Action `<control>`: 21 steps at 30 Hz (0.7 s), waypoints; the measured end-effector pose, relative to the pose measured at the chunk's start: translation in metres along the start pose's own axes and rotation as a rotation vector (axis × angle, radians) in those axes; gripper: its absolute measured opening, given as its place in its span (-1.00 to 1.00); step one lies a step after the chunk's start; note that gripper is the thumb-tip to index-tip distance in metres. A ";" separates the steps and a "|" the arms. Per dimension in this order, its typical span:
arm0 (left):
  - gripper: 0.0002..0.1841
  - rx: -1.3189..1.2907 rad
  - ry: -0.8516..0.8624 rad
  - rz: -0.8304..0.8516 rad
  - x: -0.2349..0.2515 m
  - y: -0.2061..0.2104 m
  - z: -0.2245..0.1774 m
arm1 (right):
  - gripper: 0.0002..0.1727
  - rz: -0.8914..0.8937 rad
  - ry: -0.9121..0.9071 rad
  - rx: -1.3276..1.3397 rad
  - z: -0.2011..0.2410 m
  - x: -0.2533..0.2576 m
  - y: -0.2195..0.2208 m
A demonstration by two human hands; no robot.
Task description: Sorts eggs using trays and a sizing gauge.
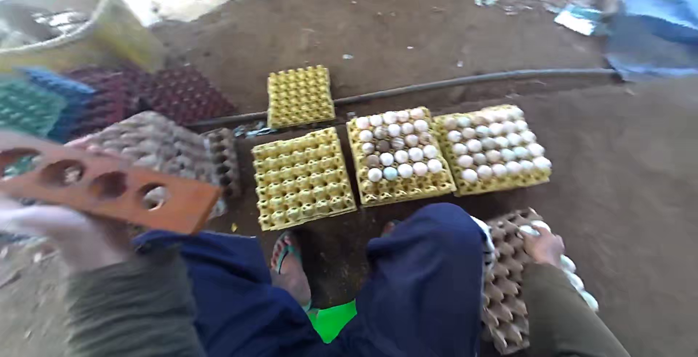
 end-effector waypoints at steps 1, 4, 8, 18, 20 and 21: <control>-0.17 -0.012 0.009 -0.070 -0.002 0.001 -0.006 | -0.45 0.004 -0.018 -0.017 0.004 0.001 -0.001; -0.06 -0.136 -0.017 -0.175 -0.006 0.009 -0.010 | -0.45 -0.085 -0.149 0.033 0.037 0.011 -0.028; -0.06 -0.308 -0.047 -0.294 -0.005 0.012 -0.002 | -0.47 -0.098 -0.686 0.117 0.210 -0.054 -0.112; -0.13 -0.491 0.044 -0.531 0.010 -0.023 0.002 | -0.45 0.783 -1.108 -0.738 0.467 -0.320 0.086; -0.13 -0.496 0.059 -0.588 0.006 -0.030 0.000 | -0.34 0.995 -0.888 -0.642 0.434 -0.331 0.172; -0.14 -0.504 0.062 -0.600 0.005 -0.032 -0.002 | -0.30 1.071 -0.741 -0.527 0.413 -0.336 0.210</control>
Point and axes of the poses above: each hand's wrist, its own x-axis towards the middle knuckle, its own y-axis out of the palm, z = x × y, the point moved 10 cm from there along x, towards the middle knuckle, and after that the axes turned 2 degrees about y, right-handed, at the moved point
